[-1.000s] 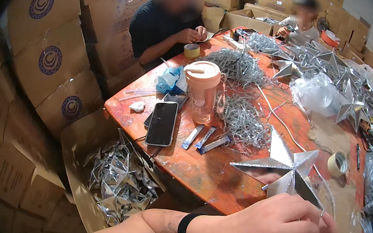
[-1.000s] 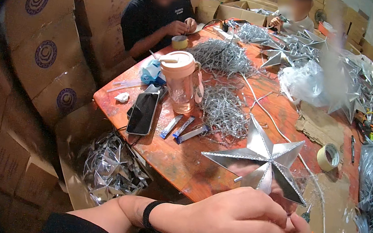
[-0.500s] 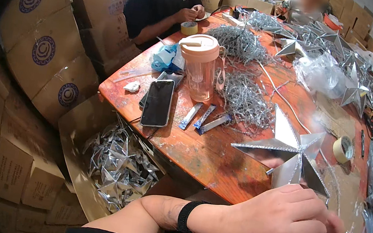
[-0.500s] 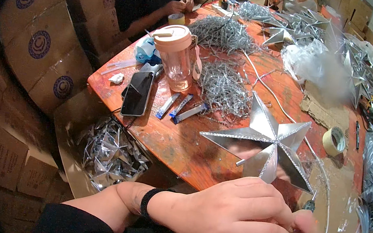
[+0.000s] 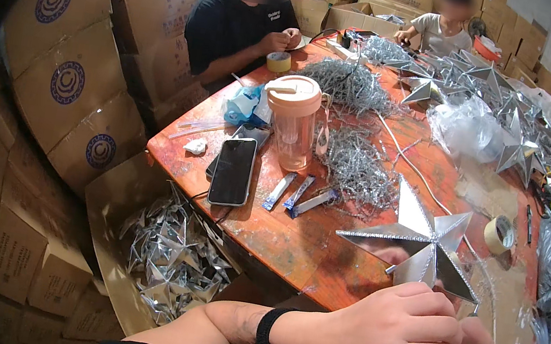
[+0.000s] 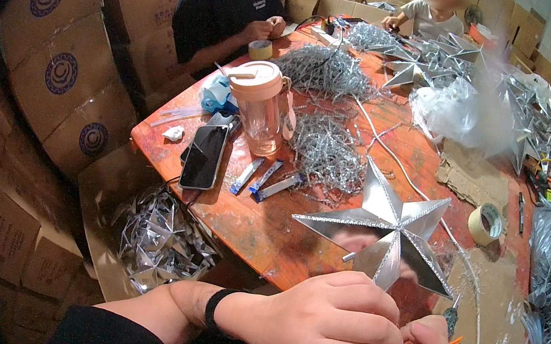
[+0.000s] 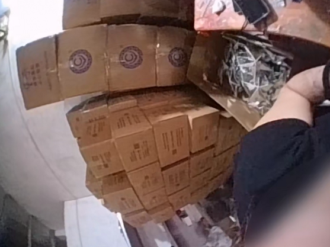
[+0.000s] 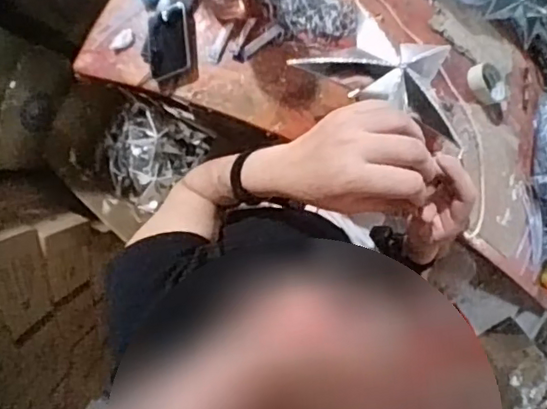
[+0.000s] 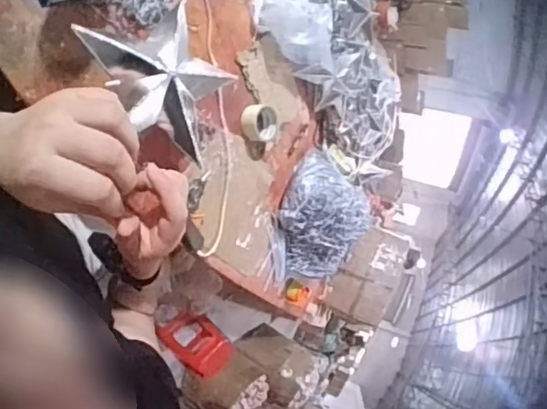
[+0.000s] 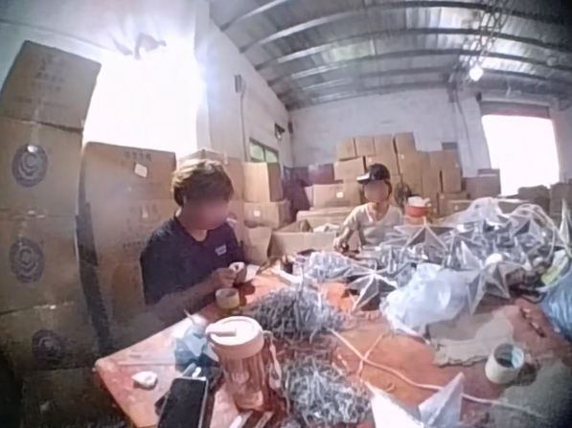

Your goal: Assembling large silver decorative stars using a glue gun and string.

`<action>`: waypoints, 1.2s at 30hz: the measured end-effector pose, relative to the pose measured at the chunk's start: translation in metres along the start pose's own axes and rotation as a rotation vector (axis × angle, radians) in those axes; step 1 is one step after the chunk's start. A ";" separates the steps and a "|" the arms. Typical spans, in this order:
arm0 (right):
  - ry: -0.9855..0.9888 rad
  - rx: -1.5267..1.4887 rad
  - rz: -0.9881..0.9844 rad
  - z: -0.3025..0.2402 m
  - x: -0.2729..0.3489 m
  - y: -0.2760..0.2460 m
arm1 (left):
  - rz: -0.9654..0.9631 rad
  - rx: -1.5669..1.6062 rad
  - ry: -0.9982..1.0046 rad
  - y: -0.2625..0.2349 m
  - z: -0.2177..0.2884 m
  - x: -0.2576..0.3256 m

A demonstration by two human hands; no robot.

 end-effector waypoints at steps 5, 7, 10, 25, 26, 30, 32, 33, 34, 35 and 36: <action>-0.108 0.033 0.165 0.003 0.001 0.009 | -0.018 -0.095 0.038 0.003 0.001 -0.001; -0.113 -0.004 0.288 0.003 0.005 0.003 | -0.028 -0.102 0.002 0.003 -0.002 0.000; 0.100 0.039 0.226 0.015 0.010 -0.003 | 0.024 -0.055 -0.074 0.006 -0.005 0.002; -0.042 0.303 0.205 -0.012 -0.007 0.000 | -0.024 -0.111 -0.063 0.006 -0.006 0.000; -0.088 0.263 0.166 -0.015 -0.011 -0.001 | -0.024 -0.114 -0.060 0.007 -0.006 -0.001; -0.022 0.233 0.304 -0.002 -0.006 0.000 | -0.030 -0.118 -0.009 0.007 -0.001 0.003; -0.018 0.187 0.352 -0.010 -0.013 -0.006 | -0.055 -0.075 0.042 0.011 0.003 0.003; 0.002 0.176 0.382 -0.010 -0.016 -0.006 | 0.001 -0.072 0.037 0.009 0.005 0.007; 0.023 0.165 0.410 -0.008 -0.018 -0.006 | 0.056 -0.069 0.031 0.006 0.006 0.010; 0.034 0.153 0.396 -0.006 -0.021 -0.002 | 0.040 -0.045 0.009 0.002 0.001 0.010; -0.024 0.157 0.348 -0.013 -0.022 0.000 | 0.050 -0.036 0.003 0.000 -0.001 0.009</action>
Point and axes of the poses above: each hand's wrist, its own x-axis away from the middle knuckle, its own y-axis out of the palm, z = x × y, the point moved 6 cm from there along -x, towards the middle knuckle, and after that the axes turned 5 degrees about y, right-handed, at the moved point
